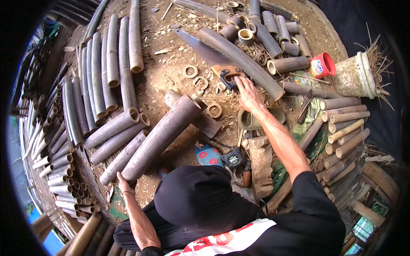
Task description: The person saws bamboo poles using a hand saw, moves several poles aside by hand, and then continues sawing another bamboo pole.
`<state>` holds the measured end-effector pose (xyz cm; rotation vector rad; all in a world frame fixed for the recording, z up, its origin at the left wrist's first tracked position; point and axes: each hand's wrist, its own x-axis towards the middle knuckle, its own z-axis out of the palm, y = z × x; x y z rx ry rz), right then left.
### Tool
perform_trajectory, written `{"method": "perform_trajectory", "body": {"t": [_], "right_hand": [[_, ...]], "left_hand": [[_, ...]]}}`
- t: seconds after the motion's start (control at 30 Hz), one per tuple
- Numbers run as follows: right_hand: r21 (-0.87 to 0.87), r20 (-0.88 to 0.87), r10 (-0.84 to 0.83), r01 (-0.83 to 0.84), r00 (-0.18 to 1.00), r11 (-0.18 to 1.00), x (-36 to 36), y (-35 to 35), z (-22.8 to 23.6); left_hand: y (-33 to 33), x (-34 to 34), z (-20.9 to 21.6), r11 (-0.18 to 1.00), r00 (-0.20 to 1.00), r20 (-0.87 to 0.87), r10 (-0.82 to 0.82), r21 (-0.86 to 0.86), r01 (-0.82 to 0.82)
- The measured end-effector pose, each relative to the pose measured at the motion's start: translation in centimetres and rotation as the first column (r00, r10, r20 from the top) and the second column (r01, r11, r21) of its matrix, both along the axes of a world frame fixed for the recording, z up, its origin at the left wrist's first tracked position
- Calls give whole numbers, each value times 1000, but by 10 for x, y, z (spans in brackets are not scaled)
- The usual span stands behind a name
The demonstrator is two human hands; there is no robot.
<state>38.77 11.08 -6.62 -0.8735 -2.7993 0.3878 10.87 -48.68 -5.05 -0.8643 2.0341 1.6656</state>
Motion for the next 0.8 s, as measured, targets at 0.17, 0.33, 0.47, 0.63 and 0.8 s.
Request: {"method": "perform_trajectory", "body": {"t": [0.17, 0.33, 0.47, 0.63, 0.8], "right_hand": [[-100, 290, 91, -64, 953, 993, -55, 17, -6], [-287, -213, -13, -49, 977, 957, -57, -3, 46], [-512, -633, -268, -134, 727, 848, 18, -92, 121], [-567, -452, -337, 25, 826, 823, 142, -185, 200], [-543, -333, -228, 12, 915, 840, 188, -216, 207]], "left_hand": [[-21, -10, -1, 1000, 998, 56, -16, 24, 14], [-27, -16, -7, 998, 998, 53, -34, 54, 32], [-28, -15, -8, 999, 999, 52, -9, 50, 6], [16, 7, 3, 995, 1000, 12, -26, -96, 27], [-21, -12, -13, 998, 1000, 20, -6, -56, 8]]}}
